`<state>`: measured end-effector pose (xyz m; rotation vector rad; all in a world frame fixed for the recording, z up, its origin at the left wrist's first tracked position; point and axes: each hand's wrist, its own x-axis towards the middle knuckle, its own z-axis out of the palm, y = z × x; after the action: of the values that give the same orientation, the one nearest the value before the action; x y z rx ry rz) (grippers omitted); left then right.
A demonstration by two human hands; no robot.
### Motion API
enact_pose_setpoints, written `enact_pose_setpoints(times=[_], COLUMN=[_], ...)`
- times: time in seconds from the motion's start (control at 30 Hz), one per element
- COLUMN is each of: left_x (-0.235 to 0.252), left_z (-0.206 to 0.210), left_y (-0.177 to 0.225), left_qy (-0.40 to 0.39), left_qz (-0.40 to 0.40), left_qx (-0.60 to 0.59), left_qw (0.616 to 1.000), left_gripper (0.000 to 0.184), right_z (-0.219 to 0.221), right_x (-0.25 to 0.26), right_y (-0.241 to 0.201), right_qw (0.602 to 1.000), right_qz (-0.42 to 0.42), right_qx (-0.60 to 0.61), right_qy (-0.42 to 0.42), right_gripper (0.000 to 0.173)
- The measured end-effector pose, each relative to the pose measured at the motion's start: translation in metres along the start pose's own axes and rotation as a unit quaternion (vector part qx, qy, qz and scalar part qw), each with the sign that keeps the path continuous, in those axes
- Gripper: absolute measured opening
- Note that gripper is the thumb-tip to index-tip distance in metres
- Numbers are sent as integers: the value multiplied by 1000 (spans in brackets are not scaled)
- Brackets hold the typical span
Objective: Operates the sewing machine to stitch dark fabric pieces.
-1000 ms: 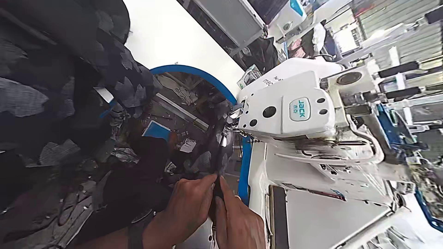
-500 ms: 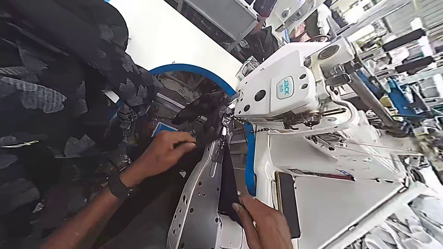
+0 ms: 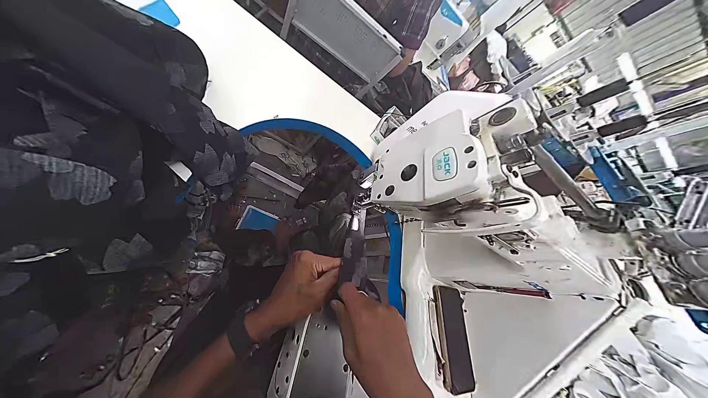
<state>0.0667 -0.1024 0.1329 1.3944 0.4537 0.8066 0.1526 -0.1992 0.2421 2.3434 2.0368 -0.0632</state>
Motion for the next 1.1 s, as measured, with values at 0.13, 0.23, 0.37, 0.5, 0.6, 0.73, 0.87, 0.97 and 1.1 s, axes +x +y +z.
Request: enact_pose_setpoints(times=[0.13, 0.23, 0.37, 0.5, 0.6, 0.73, 0.87, 0.97, 1.1], left_x=[-12, 5, 15, -27, -34, -32, -67, -78, -79], left_z=[14, 10, 5, -33, -76, -49, 11, 23, 23], left_y=[9, 6, 15, 20, 12, 47, 45, 30, 25], left_qy=[73, 74, 64, 43, -24, -22, 28, 50, 41], left_qz=[54, 90, 41, 15, -30, 107, 146, 169, 176], left_qx=[138, 171, 226, 304, 350, 366, 416, 414, 403], left_qw=[986, 978, 971, 952, 936, 924, 897, 893, 897], left_gripper=[26, 27, 28, 29, 33, 34, 28, 31, 22], right_z=[10, 19, 20, 13, 51, -8, -27, -33, -24], right_x=[-9, 3, 12, -31, -47, -66, -94, -97, -78], right_y=[7, 10, 21, 55, 107, 60, 29, 30, -23], right_qw=[997, 993, 995, 976, 949, 994, 996, 997, 994], right_qz=[22, 9, 37, 162, 116, -51, -18, -14, -103], right_qx=[-20, -24, 55, 105, 257, 93, 42, 3, -34], right_qy=[67, 114, 69, -98, -138, 38, -77, -77, -30], right_gripper=[19, 18, 18, 26, 26, 28, 20, 16, 8])
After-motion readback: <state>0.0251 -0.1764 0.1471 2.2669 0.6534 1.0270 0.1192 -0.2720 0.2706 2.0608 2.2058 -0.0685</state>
